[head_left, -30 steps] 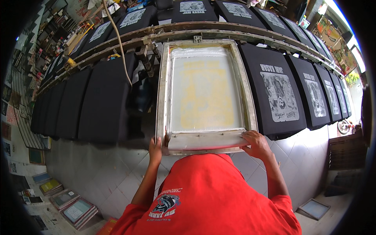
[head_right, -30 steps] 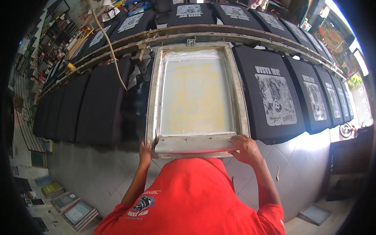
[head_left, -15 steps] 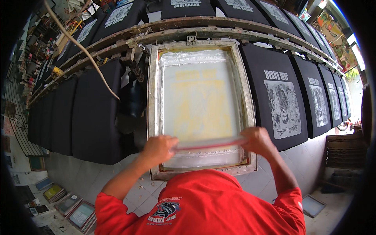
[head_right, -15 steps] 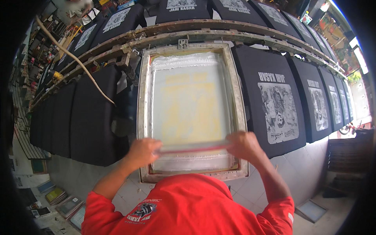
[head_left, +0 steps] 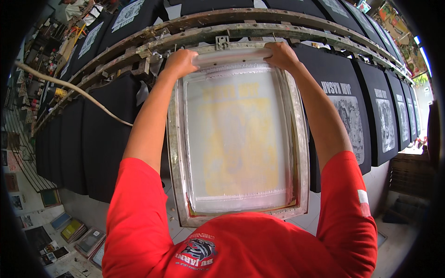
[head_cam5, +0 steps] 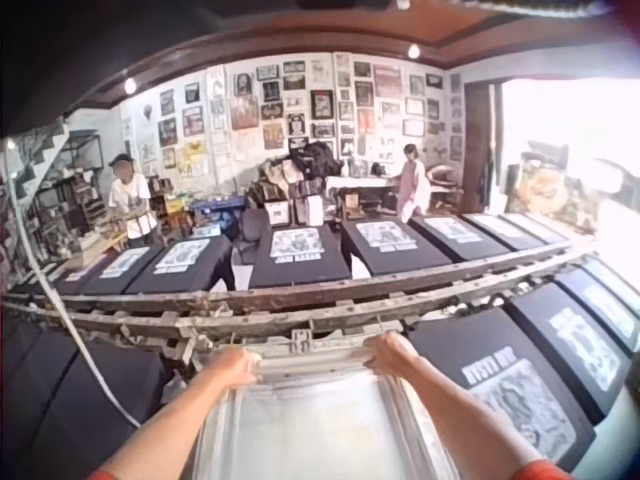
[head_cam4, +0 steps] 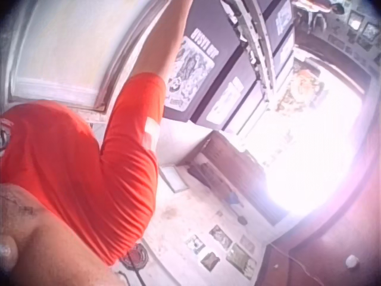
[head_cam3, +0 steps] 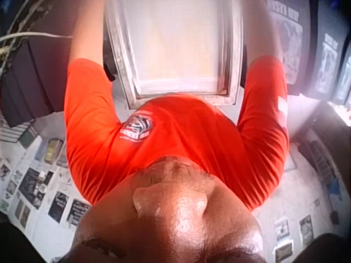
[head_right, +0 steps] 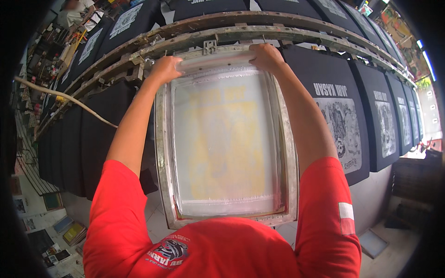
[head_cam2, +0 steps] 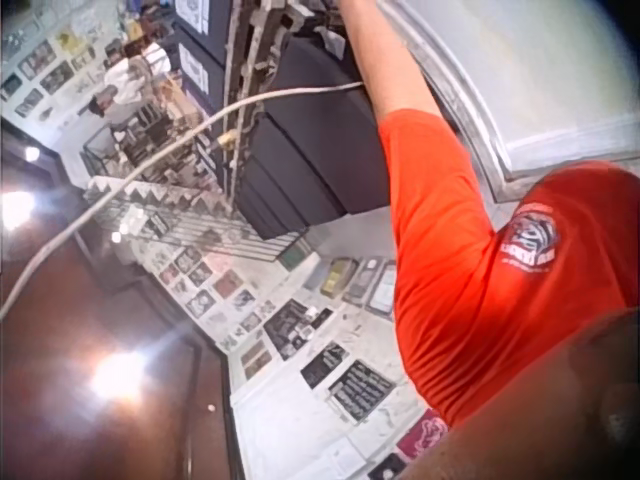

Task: The person performs screen printing on black t-shirts using a squeegee to pull ink across a screen frame. They repeatedly align the screen, apply ink, and pull the squeegee to transfer the design onto each shirt.

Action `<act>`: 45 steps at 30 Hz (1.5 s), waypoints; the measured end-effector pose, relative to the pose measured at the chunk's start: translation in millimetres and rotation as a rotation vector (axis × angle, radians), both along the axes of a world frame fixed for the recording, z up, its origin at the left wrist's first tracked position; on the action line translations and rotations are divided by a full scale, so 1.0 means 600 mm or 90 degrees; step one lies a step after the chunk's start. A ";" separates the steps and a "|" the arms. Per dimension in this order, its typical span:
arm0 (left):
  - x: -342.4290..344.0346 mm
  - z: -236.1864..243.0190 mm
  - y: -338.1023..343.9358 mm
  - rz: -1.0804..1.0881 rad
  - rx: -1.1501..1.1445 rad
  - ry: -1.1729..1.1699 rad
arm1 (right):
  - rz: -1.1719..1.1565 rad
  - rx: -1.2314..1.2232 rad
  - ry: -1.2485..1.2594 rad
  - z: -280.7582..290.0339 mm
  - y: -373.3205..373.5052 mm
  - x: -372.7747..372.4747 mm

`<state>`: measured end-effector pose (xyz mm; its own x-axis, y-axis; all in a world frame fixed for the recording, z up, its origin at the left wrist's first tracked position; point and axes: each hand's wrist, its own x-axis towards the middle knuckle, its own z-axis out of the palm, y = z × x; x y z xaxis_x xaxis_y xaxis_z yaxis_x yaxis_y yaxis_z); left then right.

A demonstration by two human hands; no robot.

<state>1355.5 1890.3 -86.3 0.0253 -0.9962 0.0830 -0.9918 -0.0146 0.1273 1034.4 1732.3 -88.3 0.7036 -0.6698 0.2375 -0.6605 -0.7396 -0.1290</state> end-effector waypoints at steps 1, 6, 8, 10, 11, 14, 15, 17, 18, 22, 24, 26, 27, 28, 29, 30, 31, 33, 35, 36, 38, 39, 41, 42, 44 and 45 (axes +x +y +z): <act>0.000 0.000 -0.005 -0.001 0.010 -0.013 | -0.009 0.022 0.008 -0.006 -0.005 -0.004; -0.018 0.001 0.041 0.049 0.058 0.016 | -0.011 0.056 0.030 0.003 0.042 -0.012; -0.054 0.000 0.084 0.028 0.033 -0.002 | -0.020 0.051 0.040 0.007 0.083 -0.043; -0.076 -0.023 0.159 0.019 -0.018 -0.002 | 0.006 0.043 0.057 -0.007 0.141 -0.074; -0.102 -0.024 0.199 0.026 0.004 0.008 | 0.018 0.036 0.046 -0.016 0.179 -0.103; -0.187 -0.025 0.350 0.059 0.090 0.010 | 0.076 0.032 0.016 -0.043 0.319 -0.186; -0.215 -0.029 0.397 0.059 0.121 -0.007 | 0.091 0.030 0.011 -0.047 0.372 -0.220; -0.274 -0.025 0.507 0.052 0.176 0.030 | 0.065 0.033 0.018 -0.068 0.485 -0.291; -0.294 -0.044 0.569 0.015 0.081 0.040 | 0.060 0.045 0.002 -0.063 0.547 -0.315; -0.353 -0.052 0.711 -0.013 -0.013 0.126 | 0.027 0.062 -0.030 -0.060 0.698 -0.367; -0.362 -0.055 0.735 -0.014 -0.003 0.148 | 0.027 0.089 -0.024 -0.048 0.723 -0.377; -0.350 -0.050 0.720 -0.006 0.042 0.159 | 0.030 0.106 0.004 -0.028 0.706 -0.365; -0.341 -0.043 0.701 -0.003 0.061 0.165 | 0.031 0.112 0.018 -0.019 0.687 -0.355; -0.336 -0.030 0.684 0.002 0.084 0.153 | 0.023 0.120 0.032 -0.014 0.674 -0.347; -0.329 -0.029 0.668 0.005 0.086 0.141 | 0.019 0.129 0.046 -0.011 0.658 -0.338; -0.322 -0.029 0.654 0.004 0.087 0.130 | 0.009 0.137 0.061 -0.008 0.645 -0.332; -0.315 -0.029 0.638 0.003 0.087 0.120 | 0.013 0.118 0.055 -0.014 0.623 -0.328; -0.301 -0.041 0.598 0.026 0.039 0.092 | 0.001 0.080 0.020 -0.028 0.583 -0.309; -0.297 -0.051 0.593 0.031 -0.023 0.076 | 0.025 0.025 0.010 -0.021 0.554 -0.281; -0.291 -0.055 0.595 0.024 -0.062 0.074 | 0.040 -0.003 -0.032 -0.022 0.558 -0.286; -0.294 -0.059 0.611 0.021 -0.092 0.072 | 0.062 -0.060 -0.115 -0.029 0.578 -0.309; -0.301 -0.061 0.637 0.009 -0.099 0.070 | 0.058 -0.041 -0.104 -0.028 0.602 -0.321; -0.320 -0.055 0.693 -0.008 -0.078 0.087 | 0.052 0.010 -0.030 -0.011 0.667 -0.345; -0.333 -0.051 0.711 -0.024 -0.056 0.108 | 0.061 -0.006 -0.049 -0.031 0.691 -0.363; -0.345 -0.072 0.732 -0.034 0.006 0.116 | 0.060 0.055 -0.117 -0.046 0.726 -0.369; -0.348 -0.085 0.737 -0.045 -0.026 0.111 | 0.022 0.032 -0.101 -0.045 0.735 -0.357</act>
